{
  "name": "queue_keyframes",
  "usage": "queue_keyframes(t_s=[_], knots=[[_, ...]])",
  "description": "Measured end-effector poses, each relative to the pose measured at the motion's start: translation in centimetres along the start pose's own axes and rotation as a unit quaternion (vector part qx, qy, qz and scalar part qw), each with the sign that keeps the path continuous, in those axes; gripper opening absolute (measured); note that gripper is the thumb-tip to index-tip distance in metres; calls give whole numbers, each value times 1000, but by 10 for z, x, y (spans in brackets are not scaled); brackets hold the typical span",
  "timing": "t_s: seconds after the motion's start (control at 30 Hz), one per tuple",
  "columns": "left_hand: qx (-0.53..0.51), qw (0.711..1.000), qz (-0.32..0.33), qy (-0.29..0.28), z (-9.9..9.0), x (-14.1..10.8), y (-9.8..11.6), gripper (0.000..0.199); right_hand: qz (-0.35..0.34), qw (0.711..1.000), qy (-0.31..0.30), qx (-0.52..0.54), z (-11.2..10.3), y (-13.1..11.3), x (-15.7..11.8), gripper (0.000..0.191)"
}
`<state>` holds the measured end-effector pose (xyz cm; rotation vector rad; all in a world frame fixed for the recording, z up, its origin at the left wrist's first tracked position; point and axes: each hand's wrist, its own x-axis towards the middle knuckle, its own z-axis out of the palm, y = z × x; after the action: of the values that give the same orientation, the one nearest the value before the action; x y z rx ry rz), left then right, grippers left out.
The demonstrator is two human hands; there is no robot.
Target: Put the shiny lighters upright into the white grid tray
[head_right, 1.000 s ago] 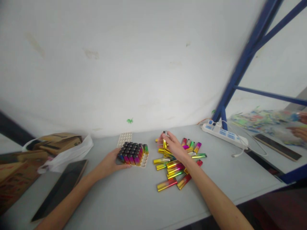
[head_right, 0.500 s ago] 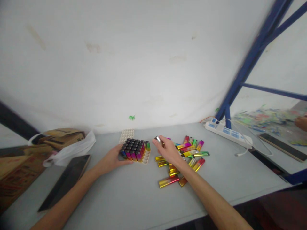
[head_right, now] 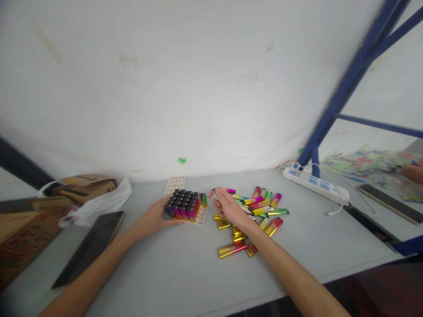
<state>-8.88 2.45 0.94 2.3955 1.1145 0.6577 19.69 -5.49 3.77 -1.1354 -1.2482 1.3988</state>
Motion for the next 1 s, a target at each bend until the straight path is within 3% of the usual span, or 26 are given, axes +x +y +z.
queue_keyframes(t_s=[0.17, 0.37, 0.77, 1.0], knots=[[-2, 1000, -3, -13, -1, 1, 2, 69, 59, 997, 9, 45, 2, 6, 4, 59], [-7, 1000, -5, -8, -3, 1, 6, 71, 14, 999, 10, 48, 1, 9, 6, 48], [-14, 1000, -9, -14, -2, 0, 3, 69, 42, 996, 29, 76, -3, 7, 7, 46], [-14, 1000, -13, -13, -2, 0, 4, 69, 17, 997, 24, 72, 0, 5, 5, 40]])
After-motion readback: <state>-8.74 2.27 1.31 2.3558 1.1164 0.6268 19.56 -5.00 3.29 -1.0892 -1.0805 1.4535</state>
